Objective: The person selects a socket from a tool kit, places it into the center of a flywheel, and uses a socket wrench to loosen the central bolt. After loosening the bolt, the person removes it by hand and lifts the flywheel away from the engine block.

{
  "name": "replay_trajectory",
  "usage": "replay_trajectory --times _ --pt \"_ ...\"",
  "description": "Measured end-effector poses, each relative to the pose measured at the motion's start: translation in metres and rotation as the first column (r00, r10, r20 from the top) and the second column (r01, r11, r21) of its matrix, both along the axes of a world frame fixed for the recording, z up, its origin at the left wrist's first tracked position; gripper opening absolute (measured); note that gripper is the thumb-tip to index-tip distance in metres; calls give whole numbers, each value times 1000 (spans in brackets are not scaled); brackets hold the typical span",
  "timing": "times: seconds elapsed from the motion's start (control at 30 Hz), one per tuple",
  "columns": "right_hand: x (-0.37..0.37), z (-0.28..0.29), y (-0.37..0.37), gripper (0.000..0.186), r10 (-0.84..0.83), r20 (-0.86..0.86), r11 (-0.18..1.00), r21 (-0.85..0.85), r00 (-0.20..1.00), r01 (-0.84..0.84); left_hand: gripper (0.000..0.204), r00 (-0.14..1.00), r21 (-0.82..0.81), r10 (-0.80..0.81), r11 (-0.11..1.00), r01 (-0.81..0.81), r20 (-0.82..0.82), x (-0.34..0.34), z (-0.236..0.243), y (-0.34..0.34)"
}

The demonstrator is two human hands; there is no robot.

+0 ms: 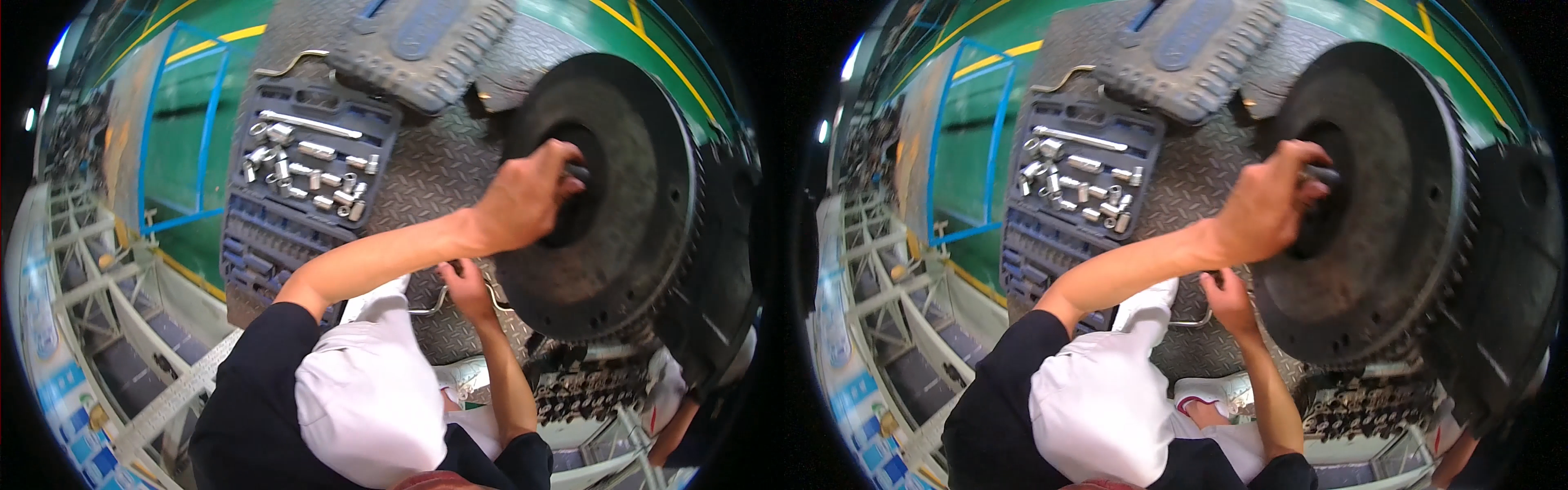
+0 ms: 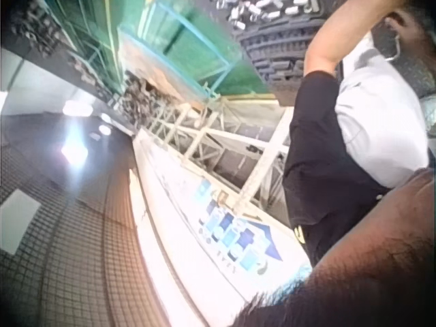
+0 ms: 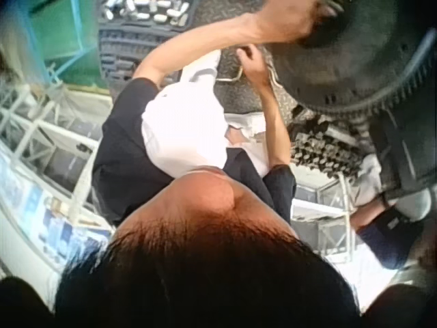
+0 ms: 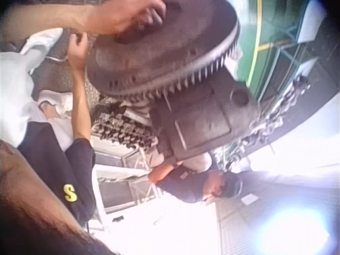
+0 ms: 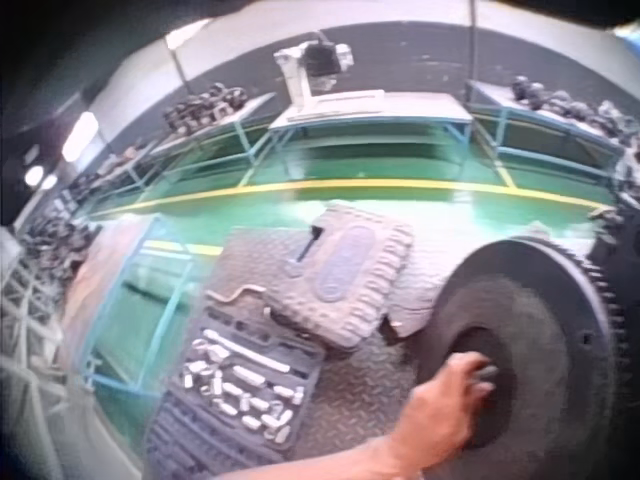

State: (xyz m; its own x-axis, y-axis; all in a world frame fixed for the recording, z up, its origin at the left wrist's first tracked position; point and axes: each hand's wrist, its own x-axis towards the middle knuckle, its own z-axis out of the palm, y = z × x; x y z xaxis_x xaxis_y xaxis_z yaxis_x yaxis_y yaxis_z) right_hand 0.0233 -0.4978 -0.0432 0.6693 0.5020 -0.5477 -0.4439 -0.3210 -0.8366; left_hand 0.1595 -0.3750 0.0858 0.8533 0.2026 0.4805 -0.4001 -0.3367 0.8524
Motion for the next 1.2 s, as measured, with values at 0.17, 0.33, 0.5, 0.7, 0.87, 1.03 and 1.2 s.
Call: replay_trajectory --times 0.17,0.33,0.5,0.7,0.87,1.03,1.2 --pt "-2 -2 5 19 42 -96 998 -44 995 -46 29 999 -151 -49 988 46 -15 -2 -1 2" --pt "3 -2 5 19 36 -123 999 -27 992 -40 32 996 -7 -62 998 63 67 -15 -8 24" --pt "15 -3 -13 19 13 -164 982 -184 986 -43 25 948 154 213 972 -179 -236 -68 -44 104" --pt "8 -11 -18 20 104 -42 965 -236 994 -111 28 610 522 644 753 -400 -462 -183 -89 215" --pt "-16 -18 4 21 237 -153 960 -118 959 -256 23 586 717 687 654 -243 -429 -242 -97 258" --pt "-16 -15 7 21 243 -138 954 -143 960 -262 27 726 828 591 558 -52 -353 -244 -106 264" --pt "-3 -8 -6 21 130 -127 973 -176 983 -151 23 731 811 585 581 -76 -351 -230 -102 260"
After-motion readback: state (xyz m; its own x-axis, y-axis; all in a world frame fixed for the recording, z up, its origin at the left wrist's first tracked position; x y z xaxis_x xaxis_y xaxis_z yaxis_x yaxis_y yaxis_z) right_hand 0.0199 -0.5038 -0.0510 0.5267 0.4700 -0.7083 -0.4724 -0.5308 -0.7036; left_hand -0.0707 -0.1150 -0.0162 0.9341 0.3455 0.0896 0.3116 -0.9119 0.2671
